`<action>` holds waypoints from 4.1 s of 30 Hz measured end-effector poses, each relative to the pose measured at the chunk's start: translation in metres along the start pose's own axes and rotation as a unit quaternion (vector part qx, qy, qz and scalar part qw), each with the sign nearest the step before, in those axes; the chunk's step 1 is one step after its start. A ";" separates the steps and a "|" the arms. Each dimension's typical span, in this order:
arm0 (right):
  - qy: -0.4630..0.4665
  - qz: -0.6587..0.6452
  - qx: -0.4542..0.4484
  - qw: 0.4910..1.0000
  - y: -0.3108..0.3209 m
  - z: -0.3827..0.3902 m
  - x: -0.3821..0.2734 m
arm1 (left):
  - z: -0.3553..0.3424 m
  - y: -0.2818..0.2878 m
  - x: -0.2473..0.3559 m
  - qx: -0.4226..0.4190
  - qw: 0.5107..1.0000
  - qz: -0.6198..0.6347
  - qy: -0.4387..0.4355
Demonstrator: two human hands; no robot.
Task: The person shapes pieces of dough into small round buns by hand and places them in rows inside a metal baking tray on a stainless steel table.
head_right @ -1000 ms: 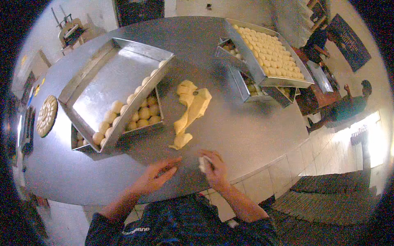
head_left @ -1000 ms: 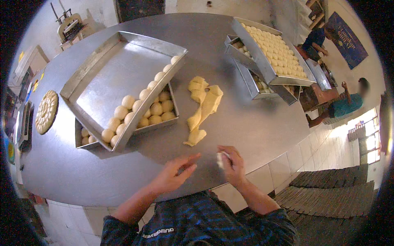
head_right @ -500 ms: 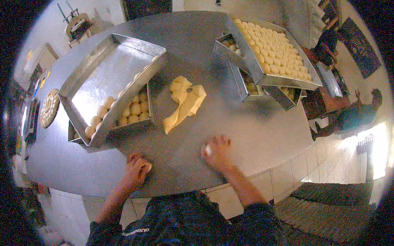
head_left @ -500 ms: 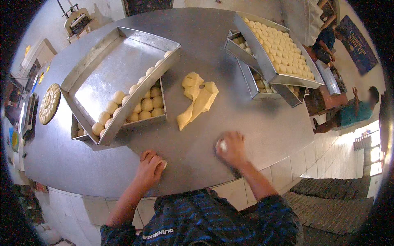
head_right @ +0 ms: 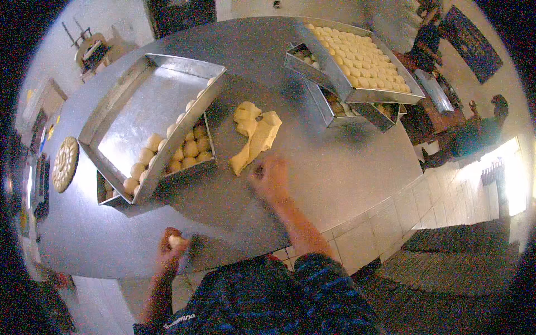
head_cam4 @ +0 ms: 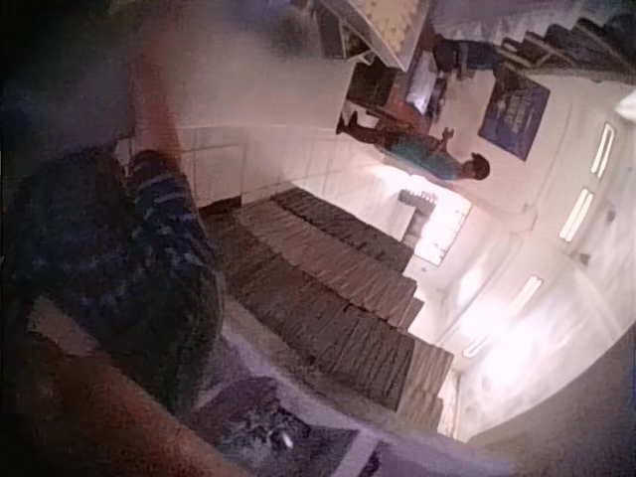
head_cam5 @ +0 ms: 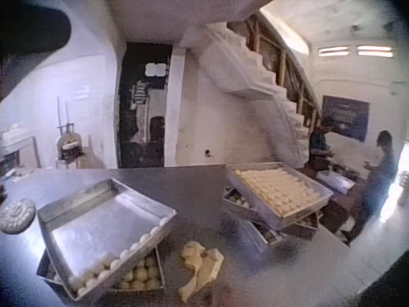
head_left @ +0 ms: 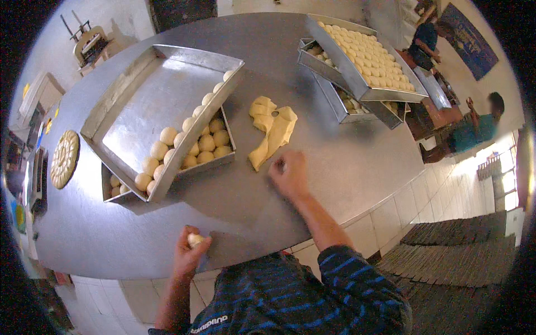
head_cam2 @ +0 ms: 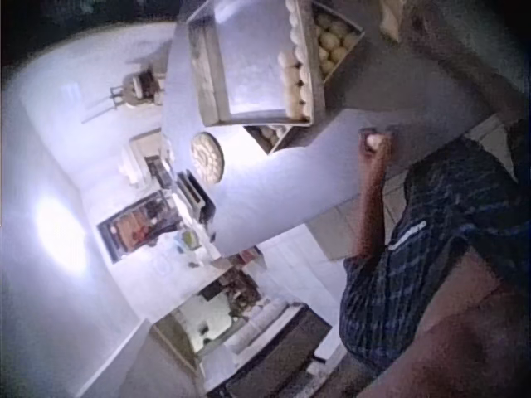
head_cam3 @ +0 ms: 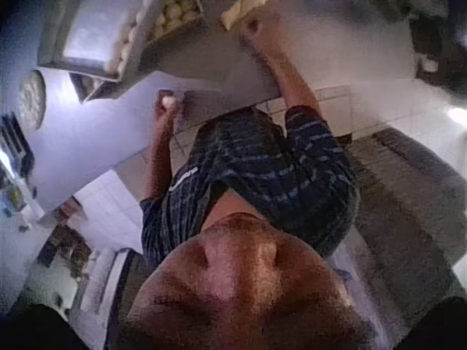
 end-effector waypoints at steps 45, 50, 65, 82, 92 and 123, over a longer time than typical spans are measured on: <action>-0.036 -0.253 -0.134 0.957 0.094 0.087 -0.018 | -0.176 -0.171 -0.005 -0.073 0.823 -0.404 -0.393; 0.116 -0.116 -0.183 0.969 0.045 0.093 -0.017 | -0.132 -0.119 0.000 -0.192 0.873 -0.383 -0.232; 0.055 0.116 0.020 0.991 -0.009 0.027 -0.025 | 0.003 0.069 -0.008 -0.003 0.989 -0.149 -0.009; 0.110 -0.005 -0.082 0.990 0.018 0.042 0.002 | -0.026 0.025 -0.005 0.086 0.995 0.030 -0.030; 0.130 -0.459 0.167 0.863 0.031 -0.142 -0.224 | -0.009 0.008 0.010 0.051 0.998 0.043 0.014; 0.147 0.155 -0.135 0.967 0.001 0.074 0.074 | -0.284 -0.209 -0.033 0.028 0.883 -0.366 -0.294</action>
Point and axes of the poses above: each hand's wrist, its own z-axis away from the middle knuckle, its own y-axis out of the back of the hand, x = y × z, the point moved 3 cm from there along -z, towards the middle knuckle, and after that the axes turned 14 degrees about -y, right-handed, at the moved point
